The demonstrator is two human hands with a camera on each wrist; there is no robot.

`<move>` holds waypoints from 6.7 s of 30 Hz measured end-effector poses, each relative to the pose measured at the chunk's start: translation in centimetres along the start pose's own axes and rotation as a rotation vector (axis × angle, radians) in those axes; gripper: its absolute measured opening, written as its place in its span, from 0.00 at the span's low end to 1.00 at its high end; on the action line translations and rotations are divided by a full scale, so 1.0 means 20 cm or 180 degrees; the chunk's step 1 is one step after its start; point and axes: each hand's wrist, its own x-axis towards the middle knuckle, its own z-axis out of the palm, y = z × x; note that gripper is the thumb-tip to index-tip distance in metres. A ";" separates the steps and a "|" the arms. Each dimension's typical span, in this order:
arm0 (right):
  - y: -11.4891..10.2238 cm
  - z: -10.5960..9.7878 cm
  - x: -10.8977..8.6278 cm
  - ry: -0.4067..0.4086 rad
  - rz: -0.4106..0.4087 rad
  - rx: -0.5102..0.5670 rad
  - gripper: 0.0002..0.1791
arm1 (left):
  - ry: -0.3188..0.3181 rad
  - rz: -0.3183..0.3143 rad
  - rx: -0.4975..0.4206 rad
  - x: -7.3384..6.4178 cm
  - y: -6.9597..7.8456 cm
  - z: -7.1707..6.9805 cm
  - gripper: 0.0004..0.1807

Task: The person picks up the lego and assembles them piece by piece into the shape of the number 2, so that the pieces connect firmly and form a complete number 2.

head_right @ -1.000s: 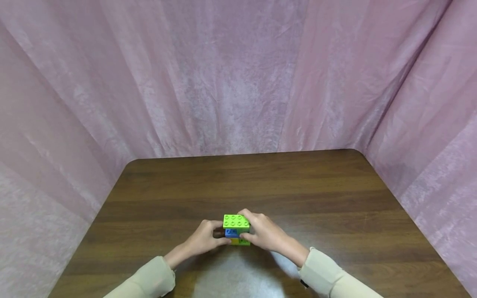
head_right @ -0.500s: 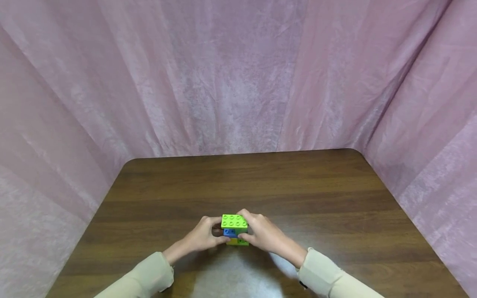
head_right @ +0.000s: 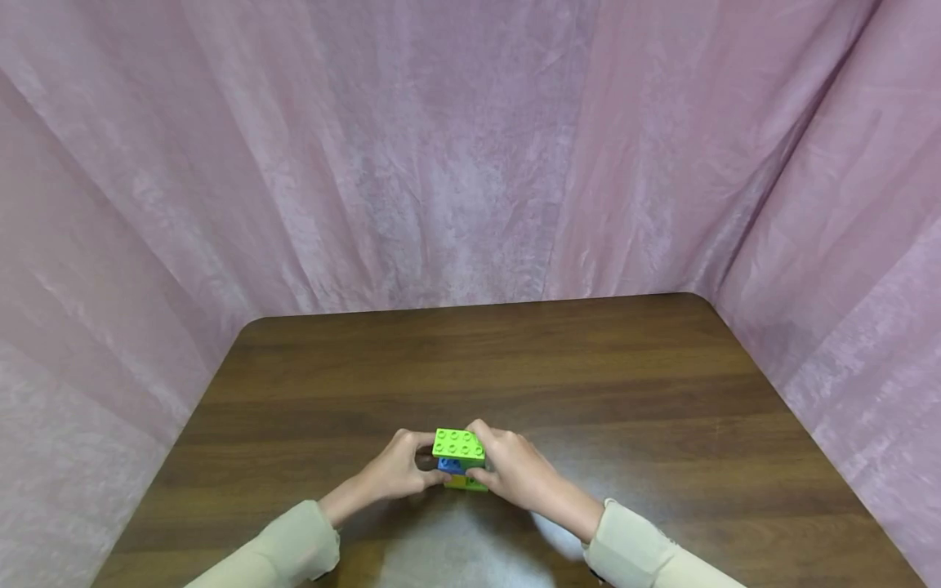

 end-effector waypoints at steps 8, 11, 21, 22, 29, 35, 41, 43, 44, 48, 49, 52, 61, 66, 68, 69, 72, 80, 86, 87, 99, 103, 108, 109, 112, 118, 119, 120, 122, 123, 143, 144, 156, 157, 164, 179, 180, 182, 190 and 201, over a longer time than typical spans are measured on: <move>0.00 0.00 0.01 0.0053 -0.0030 0.0004 0.23 | 0.0067 0.0266 0.0746 0.01 0.00 -0.01 0.17; -0.01 0.01 0.00 0.0073 -0.0081 -0.0008 0.23 | 0.0074 0.0285 0.0761 0.00 -0.01 0.01 0.17; -0.02 0.02 -0.01 0.0116 -0.0110 0.0027 0.24 | 0.0126 0.0334 0.0738 -0.01 -0.01 0.02 0.18; -0.01 0.01 -0.01 0.0121 -0.0114 0.0032 0.24 | 0.0107 0.0317 0.0729 -0.01 -0.01 0.02 0.18; -0.01 0.00 -0.01 0.0107 -0.0169 0.0090 0.23 | 0.0023 0.0162 0.0631 -0.01 0.00 0.02 0.18; 0.01 -0.03 0.00 -0.0058 -0.0107 0.0236 0.23 | 0.0003 0.0133 0.0561 0.00 0.00 0.01 0.18; 0.04 -0.04 0.02 -0.0231 -0.0110 0.0354 0.24 | 0.0026 0.0135 0.0468 0.00 0.00 0.01 0.17; 0.04 -0.04 0.02 -0.0250 -0.0093 0.0363 0.24 | 0.0028 0.0108 0.0392 -0.01 0.00 0.01 0.17; 0.04 -0.04 0.02 -0.0250 -0.0092 0.0364 0.24 | 0.0015 0.0073 0.0345 -0.01 0.00 0.01 0.17; 0.04 -0.03 0.03 -0.0239 -0.0110 0.0365 0.24 | 0.0031 0.0019 0.0268 -0.01 0.00 0.01 0.18; 0.04 -0.03 0.03 -0.0247 -0.0123 0.0368 0.24 | 0.0040 0.0011 0.0278 -0.01 0.00 0.02 0.18; 0.04 -0.03 0.04 -0.0277 -0.0168 0.0377 0.24 | 0.0059 0.0018 0.0322 -0.01 0.00 0.01 0.19; 0.06 -0.06 0.06 -0.0463 -0.0057 0.0529 0.23 | 0.0049 0.0003 0.0296 0.00 -0.01 0.01 0.19; 0.08 -0.08 0.06 -0.0508 0.0075 0.0556 0.24 | 0.0086 0.0046 0.0197 0.01 0.00 0.00 0.18; 0.09 -0.08 0.06 -0.0493 0.0078 0.0528 0.24 | 0.0120 0.0107 0.0259 0.02 -0.01 0.00 0.17; 0.09 -0.08 0.07 -0.0487 0.0078 0.0511 0.24 | 0.0138 0.0126 0.0302 0.02 -0.01 0.00 0.17; 0.10 -0.08 0.08 -0.0444 0.0048 0.0458 0.24 | 0.0197 0.0130 0.0400 0.03 -0.02 0.00 0.16; 0.12 -0.06 0.12 -0.0335 0.0015 0.0341 0.24 | 0.0276 -0.0163 0.0180 0.08 -0.04 0.00 0.15; 0.16 -0.06 0.16 -0.0423 0.0054 0.0369 0.24 | 0.0450 -0.0272 -0.0003 0.11 -0.07 0.01 0.14; 0.17 -0.06 0.17 -0.0431 0.0047 0.0361 0.24 | 0.0497 -0.0271 -0.0001 0.11 -0.07 0.01 0.14; 0.30 -0.11 0.30 -0.0415 0.0038 0.0344 0.23 | 0.0576 -0.0386 0.0216 0.28 -0.09 -0.05 0.15; 0.32 -0.13 0.32 -0.0473 0.0101 0.0400 0.23 | 0.0553 -0.0430 0.0218 0.30 -0.08 -0.06 0.15; 0.32 -0.13 0.32 -0.0467 0.0110 0.0408 0.23 | 0.0494 -0.0410 0.0231 0.31 -0.07 -0.07 0.16; 0.32 -0.13 0.31 -0.0457 0.0101 0.0412 0.23 | 0.0494 -0.0380 0.0244 0.30 -0.07 -0.07 0.17; 0.32 -0.12 0.31 -0.0441 0.0068 0.0421 0.23 | 0.0500 -0.0204 0.0378 0.30 -0.06 -0.08 0.18; 0.32 -0.13 0.32 -0.0458 0.0042 0.0438 0.23 | 0.0511 0.0001 0.0619 0.30 -0.05 -0.09 0.16; 0.32 -0.14 0.32 -0.0451 0.0048 0.0442 0.23 | 0.0513 0.0021 0.0631 0.30 -0.05 -0.09 0.15; 0.32 -0.14 0.32 -0.0434 0.0028 0.0421 0.23 | 0.0517 0.0040 0.0637 0.31 -0.05 -0.09 0.15; 0.32 -0.14 0.32 -0.0399 -0.0012 0.0385 0.23 | 0.0534 0.0081 0.0628 0.31 -0.06 -0.08 0.15; 0.32 -0.14 0.32 -0.0389 -0.0023 0.0375 0.23 | 0.0536 0.0103 0.0623 0.31 -0.06 -0.08 0.15; 0.37 -0.14 0.37 -0.0350 0.0073 0.0406 0.24 | 0.0522 -0.0060 0.0625 0.37 -0.06 -0.12 0.18; 0.37 -0.14 0.37 -0.0346 0.0076 0.0401 0.24 | 0.0538 -0.0063 0.0607 0.37 -0.06 -0.13 0.18; 0.38 -0.17 0.38 -0.0467 0.0308 0.0506 0.23 | 0.0493 -0.0105 0.0607 0.40 -0.10 -0.11 0.20; 0.38 -0.17 0.38 -0.0452 0.0307 0.0497 0.23 | 0.0487 -0.0083 0.0635 0.41 -0.10 -0.10 0.20; 0.38 -0.13 0.36 -0.0356 0.0283 0.0475 0.24 | 0.0540 0.0007 0.0796 0.39 -0.10 -0.09 0.19; 0.38 -0.18 0.37 -0.0361 0.0372 0.0514 0.24 | 0.0478 0.0176 0.0899 0.41 -0.10 -0.11 0.18; 0.38 -0.18 0.37 -0.0373 0.0390 0.0521 0.25 | 0.0474 0.0179 0.0900 0.41 -0.11 -0.11 0.18; 0.38 -0.18 0.36 -0.0410 0.0413 0.0542 0.25 | 0.0462 0.0186 0.0889 0.41 -0.11 -0.11 0.18; 0.41 -0.18 0.33 -0.0390 0.0525 0.0649 0.25 | 0.0472 0.0121 0.1066 0.39 -0.13 -0.12 0.22; 0.39 -0.15 0.33 -0.0210 0.0475 0.0736 0.25 | 0.0517 0.0070 0.0931 0.38 -0.13 -0.11 0.24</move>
